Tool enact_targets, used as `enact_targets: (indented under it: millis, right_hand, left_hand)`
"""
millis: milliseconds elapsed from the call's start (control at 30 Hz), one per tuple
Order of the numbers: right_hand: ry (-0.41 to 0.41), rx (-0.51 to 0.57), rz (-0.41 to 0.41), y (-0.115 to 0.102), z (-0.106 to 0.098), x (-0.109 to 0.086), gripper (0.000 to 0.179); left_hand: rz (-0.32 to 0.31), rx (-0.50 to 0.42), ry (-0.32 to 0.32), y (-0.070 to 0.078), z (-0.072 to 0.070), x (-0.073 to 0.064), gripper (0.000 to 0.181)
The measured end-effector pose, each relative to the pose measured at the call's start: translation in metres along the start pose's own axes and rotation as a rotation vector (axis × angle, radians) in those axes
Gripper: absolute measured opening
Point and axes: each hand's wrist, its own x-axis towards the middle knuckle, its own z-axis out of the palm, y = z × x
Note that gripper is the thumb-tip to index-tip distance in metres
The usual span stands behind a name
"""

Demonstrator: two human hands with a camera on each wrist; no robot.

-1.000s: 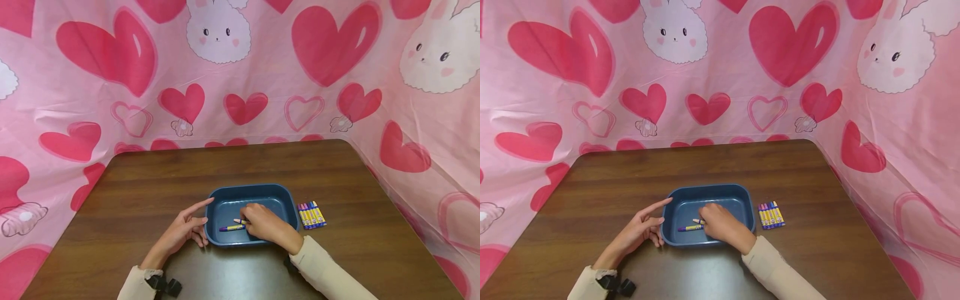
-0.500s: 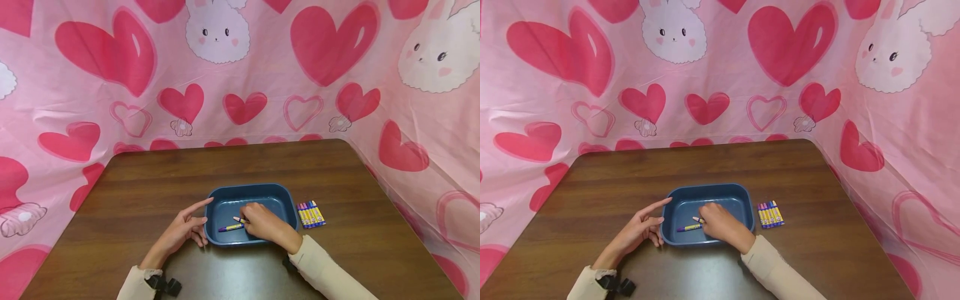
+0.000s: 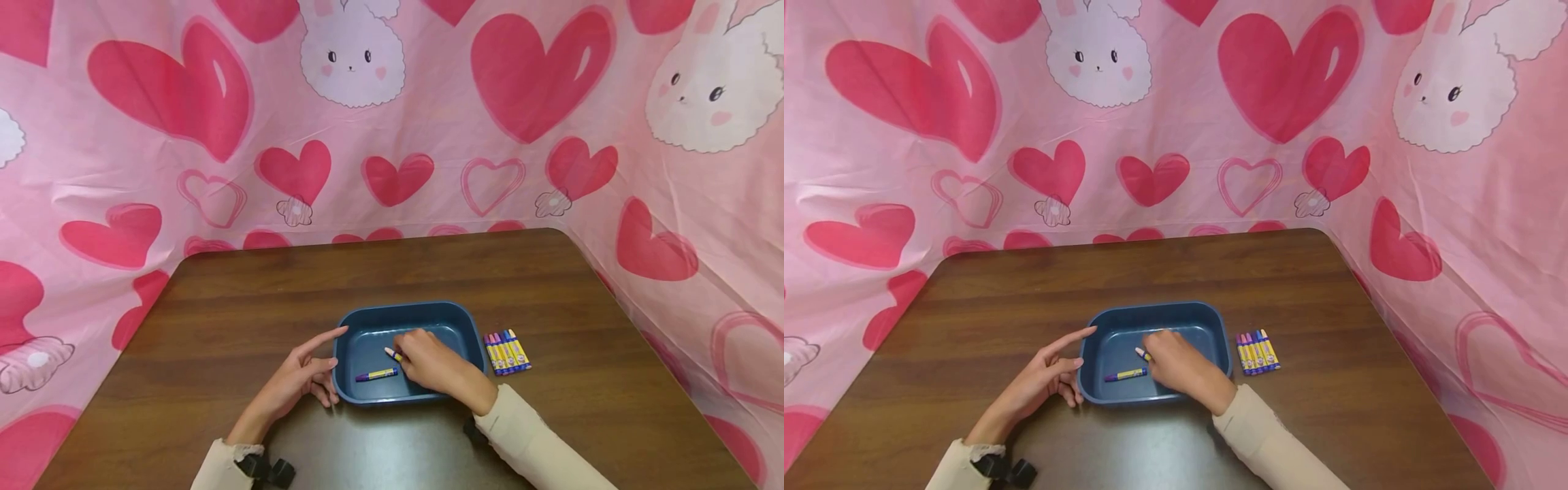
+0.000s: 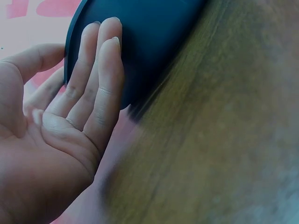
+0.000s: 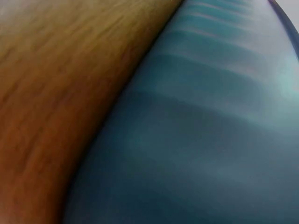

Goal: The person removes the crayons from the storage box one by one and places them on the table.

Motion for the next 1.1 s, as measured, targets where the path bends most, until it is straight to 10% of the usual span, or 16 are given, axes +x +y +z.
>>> enact_targets:
  millis: [633,1100]
  right_hand:
    - [0.153,0.044,0.082,-0.005,-0.039,-0.006,0.021]
    - [0.386,0.029,-0.001,0.010,-0.079,-0.024,0.014]
  left_hand:
    - [0.010,-0.005,-0.009,0.000,0.000,0.000,0.055]
    - [0.011,-0.015,-0.003,-0.002,0.000,0.002,0.056]
